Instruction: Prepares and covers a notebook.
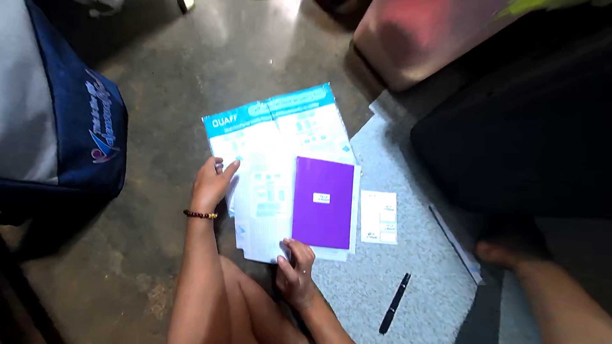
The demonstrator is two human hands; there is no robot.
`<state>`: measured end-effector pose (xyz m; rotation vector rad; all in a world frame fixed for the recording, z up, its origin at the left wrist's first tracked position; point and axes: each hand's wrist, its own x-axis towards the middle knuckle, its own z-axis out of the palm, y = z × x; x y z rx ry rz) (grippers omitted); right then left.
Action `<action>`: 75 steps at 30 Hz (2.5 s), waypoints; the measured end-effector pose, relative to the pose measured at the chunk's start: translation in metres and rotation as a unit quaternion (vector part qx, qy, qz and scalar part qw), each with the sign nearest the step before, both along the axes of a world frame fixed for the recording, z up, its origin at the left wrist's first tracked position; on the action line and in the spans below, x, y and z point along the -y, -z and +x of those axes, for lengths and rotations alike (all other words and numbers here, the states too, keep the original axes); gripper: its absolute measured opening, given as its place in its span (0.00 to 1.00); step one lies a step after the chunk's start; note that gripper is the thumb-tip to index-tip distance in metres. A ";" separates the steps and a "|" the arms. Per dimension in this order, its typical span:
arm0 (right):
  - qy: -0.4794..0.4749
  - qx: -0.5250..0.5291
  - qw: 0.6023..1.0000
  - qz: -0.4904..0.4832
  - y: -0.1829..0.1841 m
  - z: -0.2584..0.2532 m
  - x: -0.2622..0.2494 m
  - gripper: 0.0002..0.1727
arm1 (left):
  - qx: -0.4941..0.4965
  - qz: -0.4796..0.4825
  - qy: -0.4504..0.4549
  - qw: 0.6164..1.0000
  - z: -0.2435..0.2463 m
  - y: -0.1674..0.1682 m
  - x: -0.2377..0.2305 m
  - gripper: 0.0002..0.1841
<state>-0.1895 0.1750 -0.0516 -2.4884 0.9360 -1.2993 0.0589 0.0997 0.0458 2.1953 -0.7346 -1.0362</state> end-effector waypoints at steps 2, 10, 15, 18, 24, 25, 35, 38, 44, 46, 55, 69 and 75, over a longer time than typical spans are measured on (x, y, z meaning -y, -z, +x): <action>0.025 -0.001 1.000 0.003 -0.001 0.001 0.000 0.16 | -0.039 0.000 -0.018 0.999 0.002 0.004 0.002 0.32; 0.120 0.187 0.948 0.229 -0.020 -0.004 -0.006 0.26 | -0.184 -0.032 -0.051 0.981 -0.008 -0.010 0.010 0.33; 0.289 0.385 0.780 0.401 -0.035 -0.021 0.001 0.16 | -0.279 -0.120 -0.068 0.950 -0.020 -0.012 0.016 0.32; 0.399 0.420 0.678 0.452 -0.045 -0.031 0.015 0.06 | -0.241 -0.130 -0.097 0.957 -0.023 -0.008 0.019 0.27; 0.406 0.434 0.634 0.495 -0.040 -0.045 0.028 0.06 | -0.248 -0.118 -0.038 0.961 -0.031 -0.004 0.025 0.17; 0.406 0.436 0.628 0.501 -0.039 -0.046 0.029 0.06 | -0.249 -0.113 -0.021 0.962 -0.035 -0.003 0.026 0.16; 0.413 0.417 0.620 0.521 -0.040 -0.047 0.031 0.05 | -0.130 -0.010 0.192 0.973 -0.084 0.026 0.037 0.15; 0.414 0.407 0.620 0.528 -0.041 -0.047 0.033 0.06 | -0.055 0.015 0.220 0.974 -0.091 0.021 0.038 0.16; 0.408 0.399 0.620 0.539 -0.042 -0.047 0.033 0.07 | 0.005 -0.007 0.211 0.977 -0.101 0.026 0.032 0.14; 0.405 0.401 0.621 0.538 -0.042 -0.048 0.033 0.07 | 0.016 -0.010 0.207 0.978 -0.103 0.026 0.031 0.13; 0.400 0.413 0.615 0.540 -0.042 -0.048 0.035 0.06 | 0.063 -0.083 0.236 0.966 -0.107 0.032 0.030 0.21; 0.411 0.425 0.602 0.536 -0.041 -0.047 0.035 0.06 | 0.075 0.063 0.393 0.914 -0.094 0.013 0.043 0.36; 0.410 0.427 0.608 0.529 -0.039 -0.047 0.033 0.06 | 0.081 0.070 0.402 0.909 -0.096 0.011 0.045 0.37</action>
